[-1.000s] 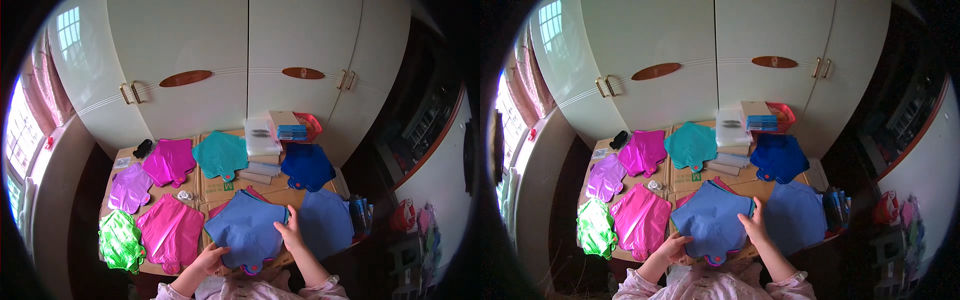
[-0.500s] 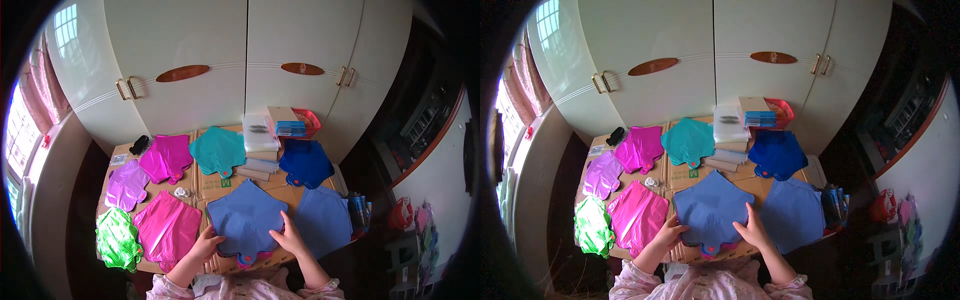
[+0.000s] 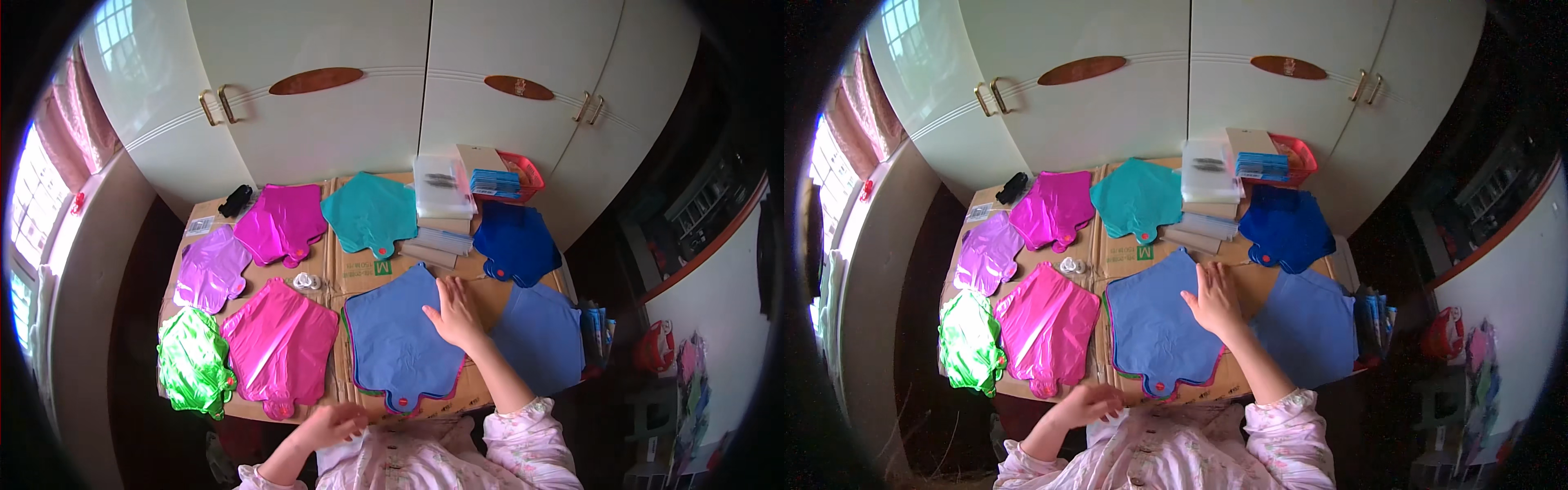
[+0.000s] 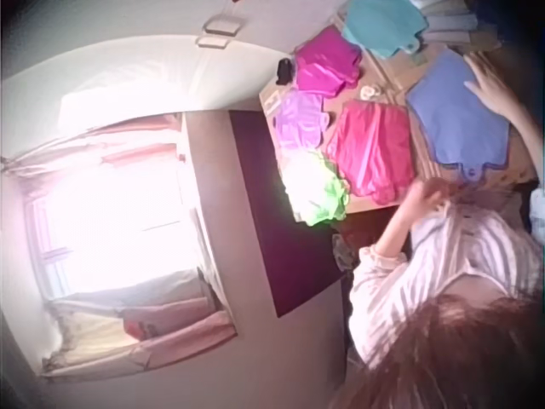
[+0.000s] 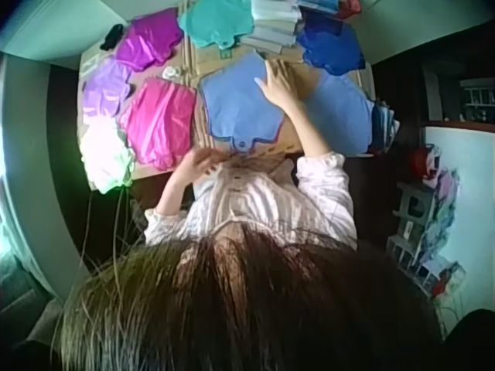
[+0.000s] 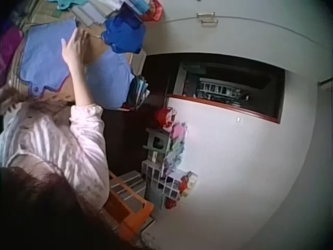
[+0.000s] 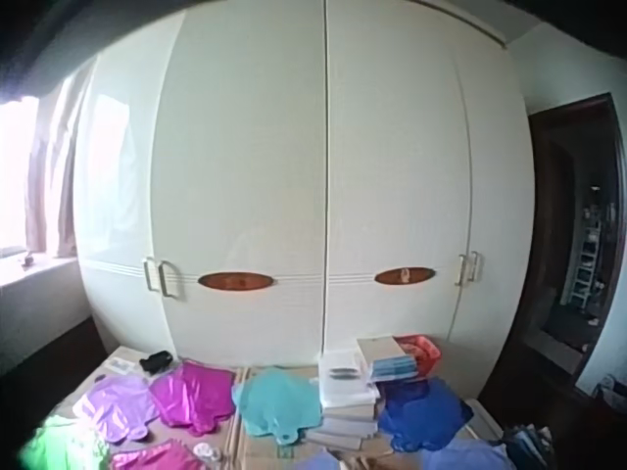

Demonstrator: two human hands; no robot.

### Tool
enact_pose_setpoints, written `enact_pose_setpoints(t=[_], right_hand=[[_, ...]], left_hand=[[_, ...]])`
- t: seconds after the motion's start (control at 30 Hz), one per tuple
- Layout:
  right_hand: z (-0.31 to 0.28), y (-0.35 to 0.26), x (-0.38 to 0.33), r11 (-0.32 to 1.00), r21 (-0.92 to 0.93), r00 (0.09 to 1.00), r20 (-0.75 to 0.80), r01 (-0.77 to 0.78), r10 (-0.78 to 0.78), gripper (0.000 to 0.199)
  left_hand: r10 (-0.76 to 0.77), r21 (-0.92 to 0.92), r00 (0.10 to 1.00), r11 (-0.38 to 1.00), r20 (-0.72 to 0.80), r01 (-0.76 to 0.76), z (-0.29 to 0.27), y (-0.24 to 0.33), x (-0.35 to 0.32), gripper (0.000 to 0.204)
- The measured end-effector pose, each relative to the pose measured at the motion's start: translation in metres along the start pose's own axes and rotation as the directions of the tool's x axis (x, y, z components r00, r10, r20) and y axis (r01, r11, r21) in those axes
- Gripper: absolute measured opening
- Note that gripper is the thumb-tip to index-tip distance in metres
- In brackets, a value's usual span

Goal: Folding and packing flat colorful balloons into plastic sleeves with cardboard backings.

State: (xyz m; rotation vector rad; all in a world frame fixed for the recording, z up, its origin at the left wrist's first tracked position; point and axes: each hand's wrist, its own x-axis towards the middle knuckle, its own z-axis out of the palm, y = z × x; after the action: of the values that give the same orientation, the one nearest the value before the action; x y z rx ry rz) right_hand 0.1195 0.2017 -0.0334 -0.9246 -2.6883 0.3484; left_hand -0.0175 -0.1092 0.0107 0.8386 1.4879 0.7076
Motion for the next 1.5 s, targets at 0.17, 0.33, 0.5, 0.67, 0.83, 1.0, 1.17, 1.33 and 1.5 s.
enact_pose_setpoints(t=[0.17, 0.33, 0.5, 0.67, 0.83, 1.0, 1.17, 1.33, 1.5], right_hand=[[0.003, -0.013, -0.009, 0.997, 0.042, 0.998, 0.008, 0.059, -0.059, 0.068], [0.004, -0.022, -0.03, 0.988, 0.123, 0.995, 0.007, 0.095, -0.096, 0.067], [-0.002, -0.04, -0.058, 0.98, 0.152, 0.992, -0.007, 0.125, -0.125, 0.067], [-0.005, -0.042, -0.066, 0.977, 0.119, 0.984, -0.042, 0.175, -0.171, 0.066], [-0.002, -0.05, -0.058, 0.993, 0.036, 0.993, -0.048, 0.114, -0.112, 0.063], [0.008, -0.031, -0.036, 0.975, 0.173, 0.984, -0.131, 0.141, -0.119, 0.057], [0.01, -0.022, -0.013, 0.889, 0.441, 0.991, -0.1, 0.121, -0.085, 0.055], [0.004, -0.019, 0.004, 0.531, 0.828, 0.975, 0.22, -0.18, -0.012, 0.047], [0.001, -0.008, 0.017, 0.472, 0.814, 0.916, 0.4, -0.338, -0.033, 0.037]], left_hand=[[0.257, -0.069, 0.951, 0.966, 0.169, -0.249, 0.045, -0.061, 0.017, 0.041], [0.007, -0.627, 0.981, 0.77, 0.195, 0.119, 0.081, -0.043, 0.028, 0.042], [-0.396, -0.716, 0.897, 0.568, 0.194, 0.405, 0.101, -0.029, 0.042, 0.048], [0.254, -0.904, 0.869, 0.06, 0.425, 0.424, 0.107, -0.041, 0.052, 0.052], [0.253, -0.851, 0.835, -0.071, 0.489, 0.52, 0.106, -0.041, 0.053, 0.037], [0.064, -0.911, 0.922, 0.191, 0.382, 0.364, 0.111, -0.059, 0.059, 0.026], [-0.053, -0.659, 0.998, 0.749, 0.03, 0.06, 0.122, -0.046, 0.048, 0.036], [0.076, -0.427, 0.989, 0.896, -0.124, -0.122, 0.123, -0.047, 0.044, 0.035], [-0.067, -0.775, 0.996, 0.626, 0.058, 0.087, 0.12, -0.061, 0.049, 0.028]])
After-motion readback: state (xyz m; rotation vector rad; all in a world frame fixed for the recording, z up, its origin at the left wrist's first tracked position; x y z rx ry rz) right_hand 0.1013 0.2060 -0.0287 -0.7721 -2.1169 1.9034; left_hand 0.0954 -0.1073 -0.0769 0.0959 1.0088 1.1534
